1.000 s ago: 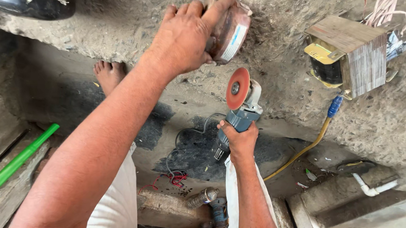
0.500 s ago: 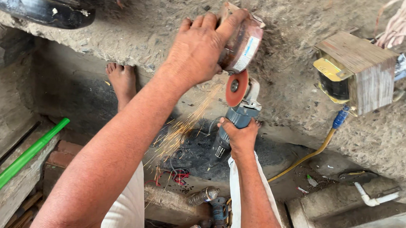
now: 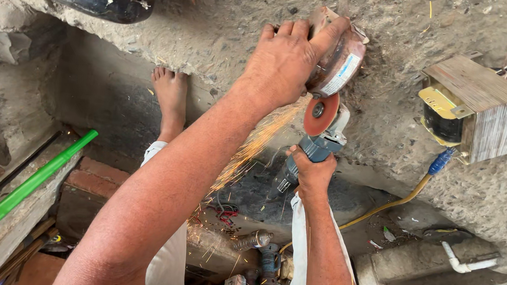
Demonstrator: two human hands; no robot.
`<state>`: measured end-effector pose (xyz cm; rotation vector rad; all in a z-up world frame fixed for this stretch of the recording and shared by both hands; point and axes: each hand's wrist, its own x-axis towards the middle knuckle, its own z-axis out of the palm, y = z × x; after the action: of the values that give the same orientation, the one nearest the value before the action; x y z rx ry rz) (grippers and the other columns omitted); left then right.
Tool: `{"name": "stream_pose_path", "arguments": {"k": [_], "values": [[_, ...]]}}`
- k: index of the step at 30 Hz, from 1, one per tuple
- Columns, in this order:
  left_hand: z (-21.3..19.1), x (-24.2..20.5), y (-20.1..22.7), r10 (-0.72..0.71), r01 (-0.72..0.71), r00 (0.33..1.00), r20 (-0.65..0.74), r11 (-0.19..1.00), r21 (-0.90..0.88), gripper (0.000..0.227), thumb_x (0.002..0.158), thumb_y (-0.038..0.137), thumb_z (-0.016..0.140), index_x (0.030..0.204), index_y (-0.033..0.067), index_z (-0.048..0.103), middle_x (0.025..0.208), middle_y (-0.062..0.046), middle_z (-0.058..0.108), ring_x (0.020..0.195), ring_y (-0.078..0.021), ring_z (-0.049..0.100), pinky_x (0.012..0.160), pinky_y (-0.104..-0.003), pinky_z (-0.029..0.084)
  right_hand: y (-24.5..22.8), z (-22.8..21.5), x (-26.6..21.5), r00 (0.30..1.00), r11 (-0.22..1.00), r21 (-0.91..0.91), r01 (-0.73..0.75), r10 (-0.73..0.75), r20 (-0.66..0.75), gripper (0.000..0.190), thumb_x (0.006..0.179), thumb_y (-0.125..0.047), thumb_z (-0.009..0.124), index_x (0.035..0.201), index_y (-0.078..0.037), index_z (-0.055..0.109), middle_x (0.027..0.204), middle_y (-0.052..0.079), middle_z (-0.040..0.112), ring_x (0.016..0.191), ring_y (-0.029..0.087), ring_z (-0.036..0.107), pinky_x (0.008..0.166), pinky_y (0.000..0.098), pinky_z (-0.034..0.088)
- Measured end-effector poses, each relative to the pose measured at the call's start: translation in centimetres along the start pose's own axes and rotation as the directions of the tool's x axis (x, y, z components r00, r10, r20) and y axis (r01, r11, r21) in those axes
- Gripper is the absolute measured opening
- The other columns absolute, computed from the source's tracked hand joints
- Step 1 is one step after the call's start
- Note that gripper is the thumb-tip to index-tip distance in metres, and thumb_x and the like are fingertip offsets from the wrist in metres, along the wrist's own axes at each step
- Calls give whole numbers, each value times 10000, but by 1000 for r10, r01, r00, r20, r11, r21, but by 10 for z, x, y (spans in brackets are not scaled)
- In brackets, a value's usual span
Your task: The person uses an angle grinder to cut a cylindrical metal component, likely a motor stator, into two halves. They then separate the pieces and inspect the internal copper windings.
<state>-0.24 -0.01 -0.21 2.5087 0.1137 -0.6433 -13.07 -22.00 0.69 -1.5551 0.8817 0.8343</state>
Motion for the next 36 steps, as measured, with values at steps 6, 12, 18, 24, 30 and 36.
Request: {"name": "stream_pose_path", "arguments": {"k": [6, 12, 18, 24, 30, 36], "values": [[2, 0, 0, 0, 0, 1000, -21, 1000, 14, 1176, 643, 279, 942, 1560, 321, 207, 1247, -161, 637, 1182, -361, 613, 933, -589, 459, -4, 4, 3, 1000, 1000, 8, 17, -17, -23, 222, 811, 67, 759, 1007, 58, 654, 882, 109, 720, 733, 187, 728, 699, 344, 628], [5, 1, 1, -6, 8, 999, -38, 999, 37, 1163, 649, 319, 933, 1555, 332, 204, 1240, -155, 641, 1175, -350, 622, 946, -598, 456, -5, 5, 4, 999, 1000, 15, -4, 4, -41, 218, 814, 65, 731, 1014, 65, 644, 879, 122, 724, 738, 198, 739, 685, 351, 629], [8, 1, 0, -15, 15, 1000, 11, 999, 47, 1154, 693, 332, 934, 1568, 335, 181, 1258, -158, 634, 1192, -350, 614, 955, -606, 455, -2, 4, 2, 998, 999, -41, 23, -25, -52, 258, 801, 59, 774, 1022, 61, 642, 897, 117, 728, 756, 183, 737, 708, 345, 642], [7, 3, 2, -21, 21, 1000, -3, 998, 55, 1238, 605, 326, 968, 1550, 357, 169, 1275, -147, 626, 1214, -342, 598, 965, -618, 448, 3, 3, 5, 996, 998, 1, 71, -70, -46, 291, 784, 62, 801, 1030, 62, 646, 894, 117, 733, 733, 169, 717, 691, 335, 613], [6, 2, 2, -40, 38, 998, 44, 999, 25, 1258, 600, 314, 976, 1556, 357, 159, 1293, -140, 617, 1238, -337, 586, 973, -611, 442, 4, 3, 6, 992, 988, -141, 69, -83, -96, 248, 788, 37, 789, 1008, 41, 674, 896, 90, 750, 746, 134, 703, 687, 297, 571], [1, 4, 4, -60, 59, 996, 73, 998, 13, 1251, 602, 331, 977, 1554, 359, 165, 1290, -137, 615, 1237, -339, 581, 963, -619, 436, 0, 9, 3, 991, 995, -82, 52, -62, -119, 237, 775, 41, 778, 984, 40, 666, 857, 88, 736, 709, 147, 702, 667, 309, 579]]}}
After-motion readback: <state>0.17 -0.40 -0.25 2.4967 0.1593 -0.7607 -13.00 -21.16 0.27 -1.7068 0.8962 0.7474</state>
